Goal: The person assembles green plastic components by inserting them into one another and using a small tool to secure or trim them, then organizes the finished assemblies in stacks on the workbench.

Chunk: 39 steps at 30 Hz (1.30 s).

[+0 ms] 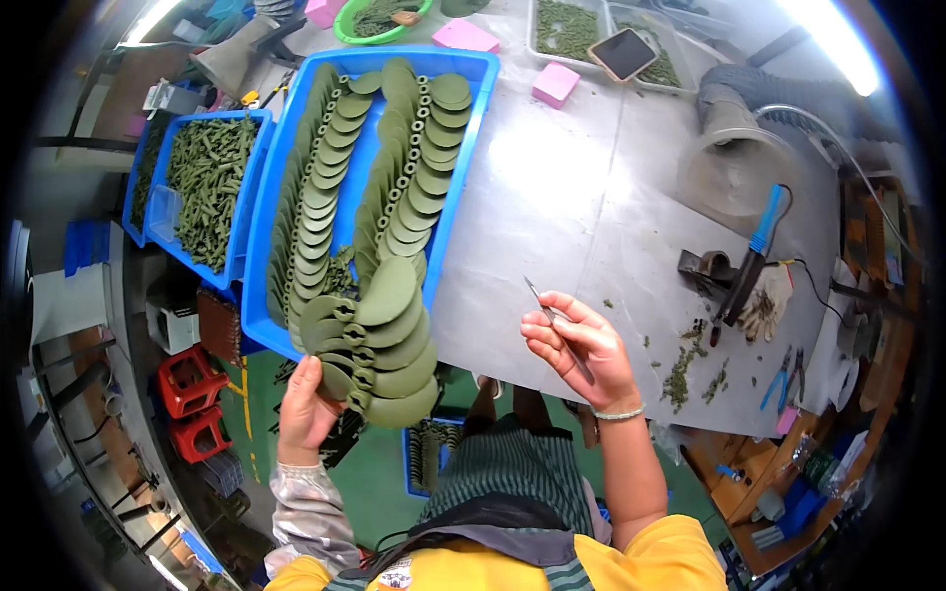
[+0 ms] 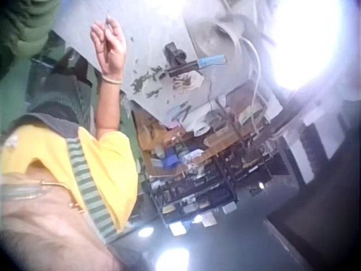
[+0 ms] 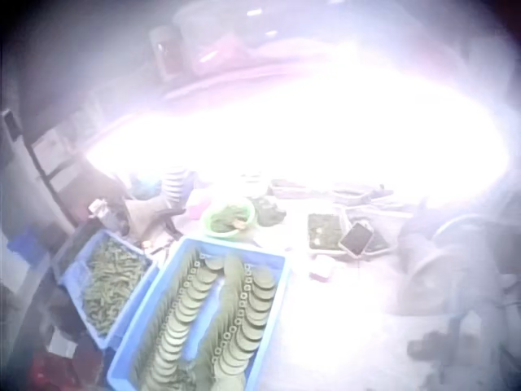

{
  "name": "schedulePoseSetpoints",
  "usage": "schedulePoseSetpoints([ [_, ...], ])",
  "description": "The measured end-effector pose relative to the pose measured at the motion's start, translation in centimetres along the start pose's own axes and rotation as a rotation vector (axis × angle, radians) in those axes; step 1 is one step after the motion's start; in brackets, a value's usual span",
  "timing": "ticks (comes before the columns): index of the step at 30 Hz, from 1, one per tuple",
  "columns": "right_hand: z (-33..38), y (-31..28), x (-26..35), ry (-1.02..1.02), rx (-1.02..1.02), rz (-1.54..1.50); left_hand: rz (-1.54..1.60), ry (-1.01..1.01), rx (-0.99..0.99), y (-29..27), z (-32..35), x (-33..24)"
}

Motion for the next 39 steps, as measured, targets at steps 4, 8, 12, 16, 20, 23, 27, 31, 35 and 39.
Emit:
schedulePoseSetpoints([
  [4, 1.3, 1.0, 0.6, -0.069, -0.230, -0.032, -0.029, 0.032, 0.104, 3.3, -0.4, 3.0],
  [8, 3.8, 4.1, 1.5, -0.007, 0.005, -0.343, -0.081, 0.012, 0.198, 5.1, -1.2, 5.4],
  [12, 5.2, 2.9, 2.9, -0.332, -0.222, 0.177, -0.107, 0.017, 0.238, 6.7, -1.9, 6.9],
  [16, 5.7, 2.8, 4.2, -0.431, -0.195, 0.240, -0.145, 0.041, 0.253, 7.5, -2.4, 7.8],
  [20, 6.9, 3.4, 4.9, -0.659, -0.413, 0.472, -0.138, 0.034, 0.264, 9.2, -2.6, 8.3],
  [23, 7.4, 3.8, 5.3, -0.828, -0.454, 0.658, -0.037, -0.072, 0.243, 10.0, -2.8, 9.1],
  [27, 7.2, 5.8, 4.8, -0.827, -0.400, 0.807, 0.059, -0.169, 0.230, 11.1, -2.9, 9.8],
  [31, 6.7, 5.8, 4.1, -0.854, -0.345, 0.965, 0.082, -0.185, 0.216, 11.6, -3.4, 9.9],
  [35, 6.9, 6.0, 3.8, -0.883, -0.347, 1.126, 0.106, -0.199, 0.214, 12.2, -3.5, 10.1],
  [39, 6.7, 6.7, 3.5, -0.912, -0.304, 1.224, 0.117, -0.219, 0.215, 12.3, -3.6, 10.4],
])
Point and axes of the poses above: each hand's wrist, its own z-axis away from the middle knuckle, its own y-axis out of the palm, x = y × z, the point moved 7 cm from there along -z, towards the middle knuckle, and after that the axes turned 15 degrees about -x, right-handed, at the moved point
